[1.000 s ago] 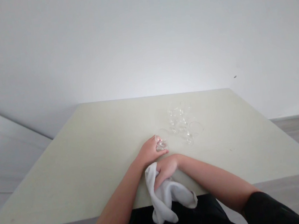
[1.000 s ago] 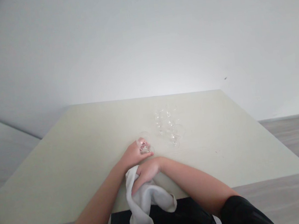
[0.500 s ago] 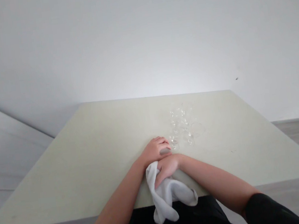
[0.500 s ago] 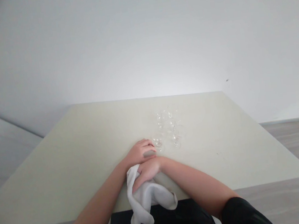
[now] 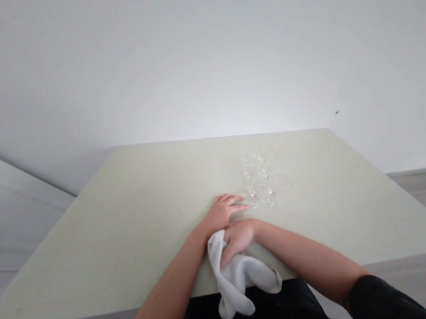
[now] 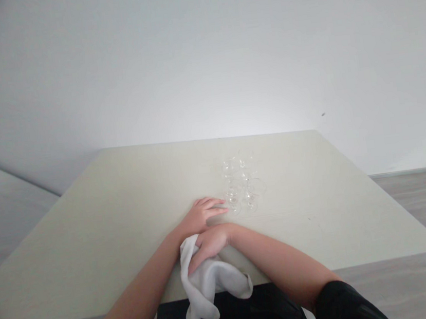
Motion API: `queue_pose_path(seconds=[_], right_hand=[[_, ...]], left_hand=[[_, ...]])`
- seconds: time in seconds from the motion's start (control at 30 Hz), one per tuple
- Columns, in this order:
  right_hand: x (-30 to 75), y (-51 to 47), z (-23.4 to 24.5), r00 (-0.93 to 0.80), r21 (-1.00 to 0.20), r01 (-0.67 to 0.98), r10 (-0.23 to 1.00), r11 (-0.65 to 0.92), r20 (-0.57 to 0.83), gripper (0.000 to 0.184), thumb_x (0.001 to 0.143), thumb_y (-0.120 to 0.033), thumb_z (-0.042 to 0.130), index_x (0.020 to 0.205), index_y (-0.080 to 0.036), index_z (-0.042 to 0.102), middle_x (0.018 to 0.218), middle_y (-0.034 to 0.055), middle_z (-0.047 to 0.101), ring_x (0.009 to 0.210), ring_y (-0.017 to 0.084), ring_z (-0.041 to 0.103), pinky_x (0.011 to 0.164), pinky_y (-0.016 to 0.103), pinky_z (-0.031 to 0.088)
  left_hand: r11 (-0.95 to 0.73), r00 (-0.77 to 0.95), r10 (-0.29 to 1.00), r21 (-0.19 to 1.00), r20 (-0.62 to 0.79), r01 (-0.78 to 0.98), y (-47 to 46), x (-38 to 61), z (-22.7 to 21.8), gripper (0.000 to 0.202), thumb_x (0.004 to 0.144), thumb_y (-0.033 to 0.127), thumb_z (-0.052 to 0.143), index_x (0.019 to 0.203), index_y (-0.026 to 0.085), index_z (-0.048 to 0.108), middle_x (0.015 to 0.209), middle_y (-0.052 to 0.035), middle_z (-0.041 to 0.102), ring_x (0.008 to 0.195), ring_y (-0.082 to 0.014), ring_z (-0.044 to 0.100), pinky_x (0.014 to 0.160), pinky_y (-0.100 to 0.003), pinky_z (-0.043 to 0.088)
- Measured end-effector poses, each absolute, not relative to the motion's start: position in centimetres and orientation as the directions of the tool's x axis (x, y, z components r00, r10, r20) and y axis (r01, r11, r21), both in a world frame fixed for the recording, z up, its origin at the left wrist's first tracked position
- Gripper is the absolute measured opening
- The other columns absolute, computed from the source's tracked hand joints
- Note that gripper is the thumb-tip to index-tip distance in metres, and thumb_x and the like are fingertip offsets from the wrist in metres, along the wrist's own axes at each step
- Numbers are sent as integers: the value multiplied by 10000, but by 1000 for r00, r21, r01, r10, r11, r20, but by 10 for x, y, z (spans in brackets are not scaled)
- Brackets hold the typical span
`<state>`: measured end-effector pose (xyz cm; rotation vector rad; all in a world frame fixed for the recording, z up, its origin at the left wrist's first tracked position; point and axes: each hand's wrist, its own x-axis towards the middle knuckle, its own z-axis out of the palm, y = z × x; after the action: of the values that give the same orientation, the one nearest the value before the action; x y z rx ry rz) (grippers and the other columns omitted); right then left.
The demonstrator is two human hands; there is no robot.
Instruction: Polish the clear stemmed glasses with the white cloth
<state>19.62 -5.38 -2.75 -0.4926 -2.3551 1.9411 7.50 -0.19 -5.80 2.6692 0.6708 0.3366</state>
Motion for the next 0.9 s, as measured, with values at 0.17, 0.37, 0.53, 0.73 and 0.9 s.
queue_pose_path(seconds=[0.17, 0.37, 0.53, 0.73, 0.9], right_hand=[[196, -56, -23, -939, -952, 239, 294, 190, -177, 96, 883, -167, 707, 861, -223, 782, 992, -27, 783, 1065, 197, 700, 1054, 289, 491], [197, -58, -12, -901, -924, 363, 297, 123, -315, 83, 896, -165, 692, 889, -212, 760, 1070, -35, 779, 1167, 177, 675, 1099, 252, 464], [197, -56, -18, -926, -945, 296, 282, 138, -249, 83, 901, -164, 680, 903, -202, 754, 1035, -29, 772, 1145, 181, 670, 1097, 265, 462], [194, -54, -26, -939, -962, 264, 246, 70, -240, 96, 889, -152, 693, 888, -221, 759, 968, -16, 764, 1070, 200, 676, 1055, 276, 476], [194, -54, -24, -929, -956, 286, 264, 61, -261, 93, 884, -157, 697, 878, -223, 762, 967, -17, 759, 1087, 201, 668, 1059, 267, 461]], left_hand=[[-807, 845, 520, 395, 125, 438, -2, 76, -59, 515, 890, 510, 695, 1370, 330, 653, 1493, -70, 581, 1357, -291, 478, 1142, -477, 309], [-801, 836, 532, 401, 137, 445, -1, 76, -61, 573, 874, 575, 680, 1402, 361, 623, 1502, -67, 567, 1363, -299, 455, 1172, -497, 260], [-796, 832, 538, 406, 134, 449, -1, 76, -60, 600, 863, 590, 685, 1406, 343, 618, 1511, -80, 556, 1375, -301, 450, 1178, -499, 254], [-783, 820, 551, 434, 153, 445, -1, 76, -61, 633, 834, 602, 708, 1392, 316, 620, 1493, -93, 571, 1363, -305, 471, 1169, -492, 280], [-776, 811, 563, 440, 160, 452, -2, 77, -60, 608, 835, 577, 716, 1369, 300, 631, 1485, -94, 579, 1356, -301, 485, 1167, -487, 296]])
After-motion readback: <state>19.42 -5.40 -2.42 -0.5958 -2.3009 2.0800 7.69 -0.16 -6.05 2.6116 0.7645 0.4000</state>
